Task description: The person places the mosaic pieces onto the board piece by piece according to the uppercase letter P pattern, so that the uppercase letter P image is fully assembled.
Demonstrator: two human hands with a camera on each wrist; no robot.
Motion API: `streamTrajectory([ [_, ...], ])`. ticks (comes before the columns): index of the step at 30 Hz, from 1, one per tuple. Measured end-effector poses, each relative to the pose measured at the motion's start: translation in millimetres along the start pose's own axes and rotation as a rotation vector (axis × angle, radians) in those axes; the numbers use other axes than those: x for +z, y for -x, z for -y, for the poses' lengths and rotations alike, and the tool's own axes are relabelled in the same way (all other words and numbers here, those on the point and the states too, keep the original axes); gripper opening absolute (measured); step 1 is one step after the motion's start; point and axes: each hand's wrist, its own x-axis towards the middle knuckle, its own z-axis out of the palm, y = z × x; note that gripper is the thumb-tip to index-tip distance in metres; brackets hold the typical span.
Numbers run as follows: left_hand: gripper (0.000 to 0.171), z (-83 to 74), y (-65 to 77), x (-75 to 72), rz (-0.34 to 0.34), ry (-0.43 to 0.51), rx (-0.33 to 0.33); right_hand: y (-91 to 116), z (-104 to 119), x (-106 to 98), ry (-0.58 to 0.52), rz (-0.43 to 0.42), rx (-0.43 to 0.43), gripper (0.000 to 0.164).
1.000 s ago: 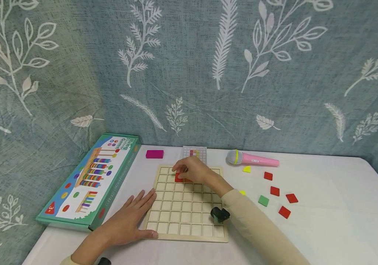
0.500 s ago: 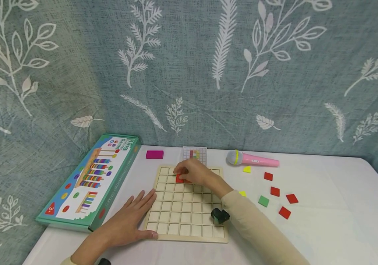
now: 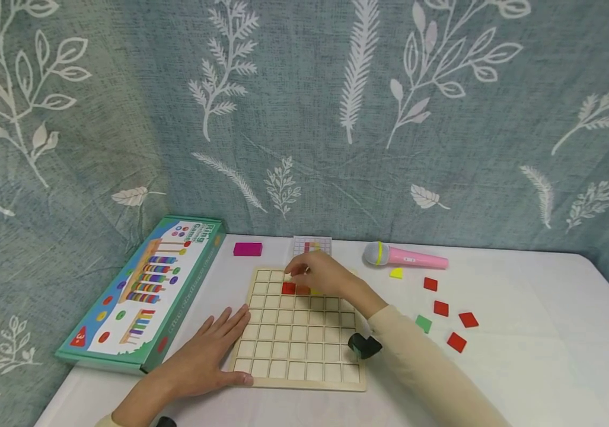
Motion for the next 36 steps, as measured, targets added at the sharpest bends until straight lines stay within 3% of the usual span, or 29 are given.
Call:
streamTrajectory([
  [6,0.111,0.2,0.0,0.8,-0.005,0.005,0.003,22.3,-10.6,-21.3,0.059,-0.028,-0.044,0.022],
  [13,0.113,0.4,0.8,1.4,0.000,0.008,-0.007,53.4,-31.8,-44.9,0.116,-0.043,-0.027,0.020],
  [28,0.112,-3.9,-1.5,-0.6,0.005,0.008,-0.019,124.9,-84.7,-85.1,0.165,-0.176,0.061,0.019],
  [36,0.111,-4.9,-1.9,-1.2,0.001,0.016,-0.016,150.6,-100.6,-96.2,0.198,-0.210,0.178,0.022],
])
